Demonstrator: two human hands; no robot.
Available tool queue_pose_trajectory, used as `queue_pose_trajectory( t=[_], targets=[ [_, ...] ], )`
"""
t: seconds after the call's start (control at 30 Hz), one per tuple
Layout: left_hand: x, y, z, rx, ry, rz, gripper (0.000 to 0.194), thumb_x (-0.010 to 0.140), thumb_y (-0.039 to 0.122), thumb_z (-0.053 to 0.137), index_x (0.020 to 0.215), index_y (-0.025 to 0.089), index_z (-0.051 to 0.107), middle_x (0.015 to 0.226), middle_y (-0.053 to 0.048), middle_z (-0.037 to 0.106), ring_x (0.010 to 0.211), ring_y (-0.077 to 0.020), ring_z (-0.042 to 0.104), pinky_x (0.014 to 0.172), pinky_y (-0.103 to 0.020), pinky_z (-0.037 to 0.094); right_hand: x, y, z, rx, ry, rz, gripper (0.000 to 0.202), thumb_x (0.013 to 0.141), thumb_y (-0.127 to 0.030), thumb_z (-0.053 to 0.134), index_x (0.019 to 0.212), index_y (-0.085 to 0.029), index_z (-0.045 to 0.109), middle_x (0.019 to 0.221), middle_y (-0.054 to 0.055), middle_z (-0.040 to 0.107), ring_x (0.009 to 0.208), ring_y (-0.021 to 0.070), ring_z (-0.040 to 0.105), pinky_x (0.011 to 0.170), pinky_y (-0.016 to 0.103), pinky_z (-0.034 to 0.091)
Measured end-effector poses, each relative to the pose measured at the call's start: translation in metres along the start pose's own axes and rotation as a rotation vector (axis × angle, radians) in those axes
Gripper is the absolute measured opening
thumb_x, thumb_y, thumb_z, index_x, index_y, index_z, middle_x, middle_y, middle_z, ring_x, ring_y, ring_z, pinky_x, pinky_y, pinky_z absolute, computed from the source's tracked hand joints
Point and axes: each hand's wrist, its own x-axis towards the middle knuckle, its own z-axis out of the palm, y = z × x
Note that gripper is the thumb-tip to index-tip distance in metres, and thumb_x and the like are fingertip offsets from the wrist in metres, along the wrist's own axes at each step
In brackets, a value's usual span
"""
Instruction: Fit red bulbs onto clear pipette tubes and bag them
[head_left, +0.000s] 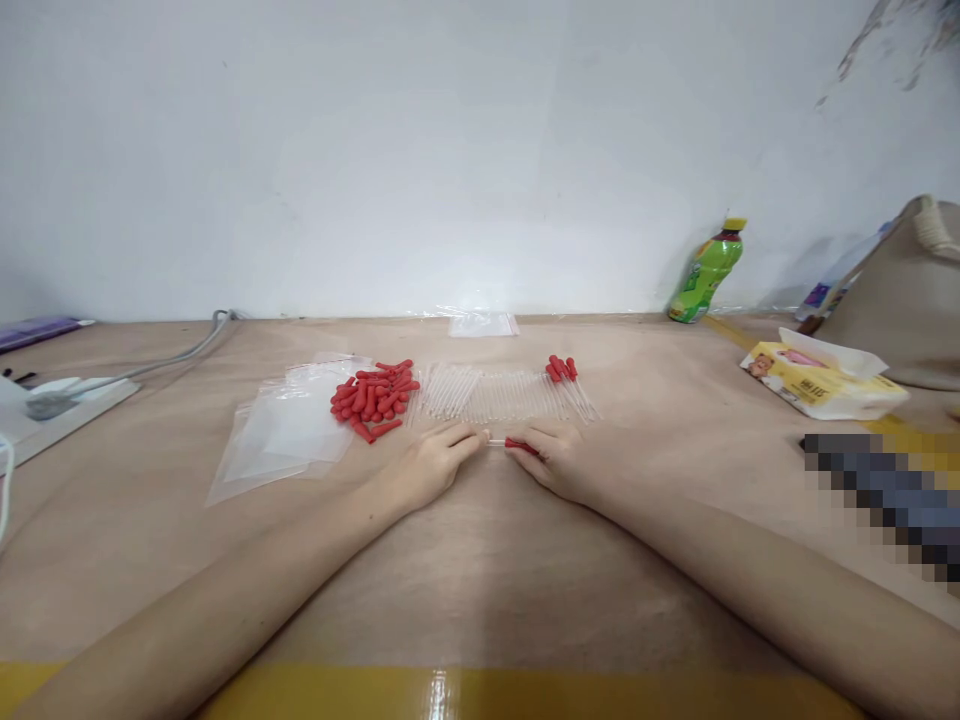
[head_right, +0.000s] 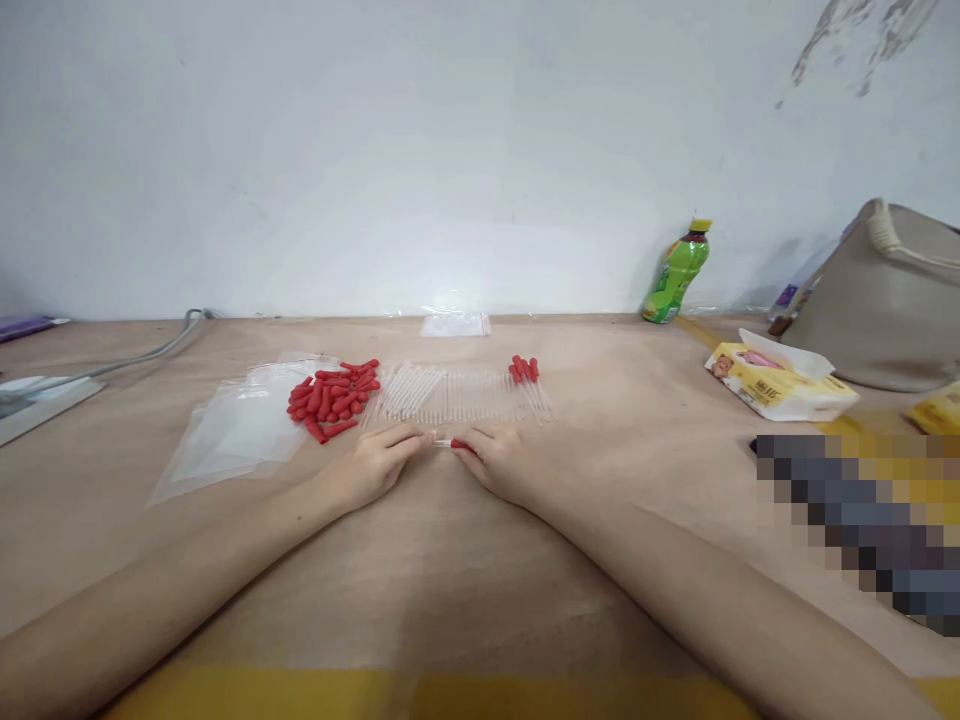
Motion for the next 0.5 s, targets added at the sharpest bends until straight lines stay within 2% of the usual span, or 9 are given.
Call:
queue_pose_trajectory(
  t=[0.1, 0.23, 0.33, 0.5],
  targets=[
    [0.001, -0.001, 0.000, -0.071, 0.032, -0.117, 0.023, 0.088, 0.016, 0.041, 0.103, 0.013, 0.058, 0.090, -0.008, 0.063, 0.080, -0.0151, 0.060, 0.070, -0.026, 0.050, 0.004, 0.001, -0.006, 0.060, 0.003, 0.022, 0.012, 0.081, -0.022, 0.054, 0.086, -0.017, 0.064, 0.075, 0.004, 0.066, 0.067, 0.0121, 0.059, 0.061, 0.022, 0.045],
    [0.003, -0.002, -0.002, -0.136, 0.022, -0.215, 0.019, 0.087, 0.023, 0.046, 0.090, 0.014, 0.062, 0.080, -0.006, 0.064, 0.072, -0.0143, 0.059, 0.066, -0.025, 0.048, 0.005, 0.003, -0.012, 0.104, -0.031, 0.087, 0.011, 0.079, -0.022, 0.057, 0.087, -0.018, 0.065, 0.078, 0.003, 0.067, 0.069, 0.0122, 0.060, 0.064, 0.023, 0.046],
    [0.004, -0.001, -0.003, -0.172, 0.019, -0.216, 0.019, 0.087, 0.022, 0.046, 0.088, 0.013, 0.062, 0.077, -0.005, 0.064, 0.070, -0.0140, 0.058, 0.064, -0.024, 0.046, 0.005, 0.003, -0.011, 0.132, -0.039, 0.108, 0.011, 0.080, -0.020, 0.055, 0.085, -0.018, 0.064, 0.077, 0.003, 0.066, 0.069, 0.0122, 0.059, 0.063, 0.023, 0.046],
    [0.004, 0.002, -0.002, -0.204, 0.043, -0.178, 0.019, 0.087, 0.021, 0.045, 0.088, 0.013, 0.063, 0.074, -0.005, 0.063, 0.068, -0.0132, 0.057, 0.062, -0.023, 0.044, 0.005, 0.001, -0.009, 0.157, -0.070, 0.053, 0.010, 0.080, -0.019, 0.053, 0.084, -0.017, 0.062, 0.077, 0.003, 0.065, 0.069, 0.0121, 0.058, 0.062, 0.023, 0.045]
  ],
)
